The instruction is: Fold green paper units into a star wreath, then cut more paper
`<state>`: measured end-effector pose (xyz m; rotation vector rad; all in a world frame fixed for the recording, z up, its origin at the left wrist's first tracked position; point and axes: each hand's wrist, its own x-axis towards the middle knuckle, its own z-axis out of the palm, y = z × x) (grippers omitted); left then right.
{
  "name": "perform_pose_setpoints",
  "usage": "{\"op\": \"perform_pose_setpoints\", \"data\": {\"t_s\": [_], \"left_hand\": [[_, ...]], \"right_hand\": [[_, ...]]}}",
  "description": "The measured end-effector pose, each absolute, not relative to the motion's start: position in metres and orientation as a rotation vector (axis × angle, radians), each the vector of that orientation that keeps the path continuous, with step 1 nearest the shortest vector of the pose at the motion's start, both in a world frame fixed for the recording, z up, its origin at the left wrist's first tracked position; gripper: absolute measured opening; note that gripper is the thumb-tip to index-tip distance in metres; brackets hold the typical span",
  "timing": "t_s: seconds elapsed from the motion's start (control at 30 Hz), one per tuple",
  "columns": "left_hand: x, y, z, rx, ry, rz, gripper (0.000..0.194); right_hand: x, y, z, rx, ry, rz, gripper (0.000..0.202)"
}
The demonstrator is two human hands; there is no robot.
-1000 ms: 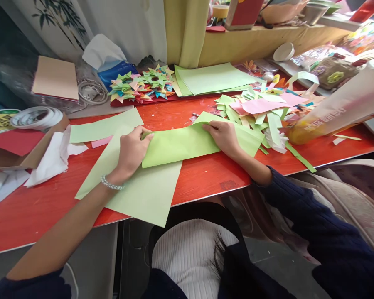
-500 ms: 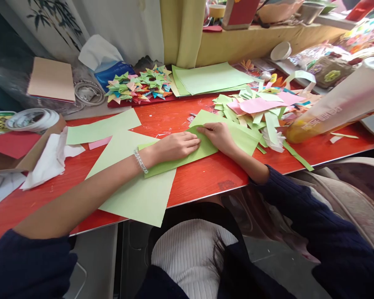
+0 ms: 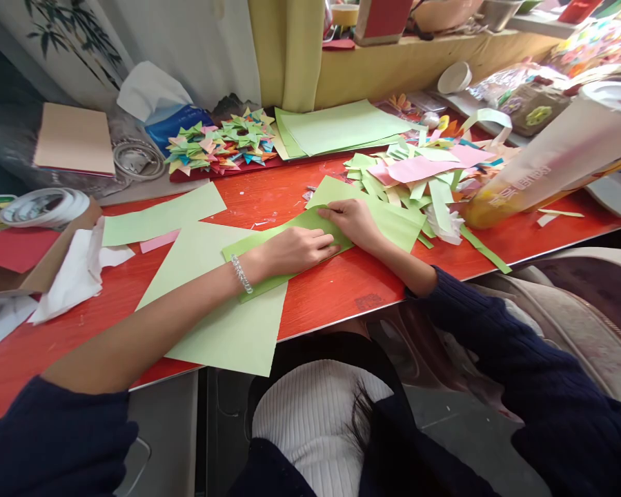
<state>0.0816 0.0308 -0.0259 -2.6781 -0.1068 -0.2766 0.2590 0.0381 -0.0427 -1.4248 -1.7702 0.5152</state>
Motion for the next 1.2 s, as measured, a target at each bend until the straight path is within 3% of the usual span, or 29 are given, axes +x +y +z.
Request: {"op": "perform_pose_setpoints", "data": {"t_s": [0.87,0.93,1.03,1.1,1.2], "left_hand": [[0.065,0.011,-0.024,-2.793,-0.398,-0.076,0.046],[0.064,0.009,-0.025,-2.811,-0.437,-0.067,0.046],[0.066,0.008,-0.021,-2.805,-0.449,-0.011,0.045],[0.067,0.008,-0.019,-2.796,-0.448,0.014,0.045],[0.068,0.007,-0.016,-2.788,-0.448,0.037,0.042]], "right_hand": [[0.26,0.042,-0.048,-1.48,-1.83,0.454,0.047],[0.259,0.04,-0.042,-1.541,-1.855,0.412,0.041],[0.262,0.025,-0.025,-1.585,-1.867,0.281,0.01],[0.267,0.003,-0.017,-1.536,-1.93,0.089,0.034],[0.274,-0.038,-0.022,-1.415,-2.191,0.097,0.04]]}}
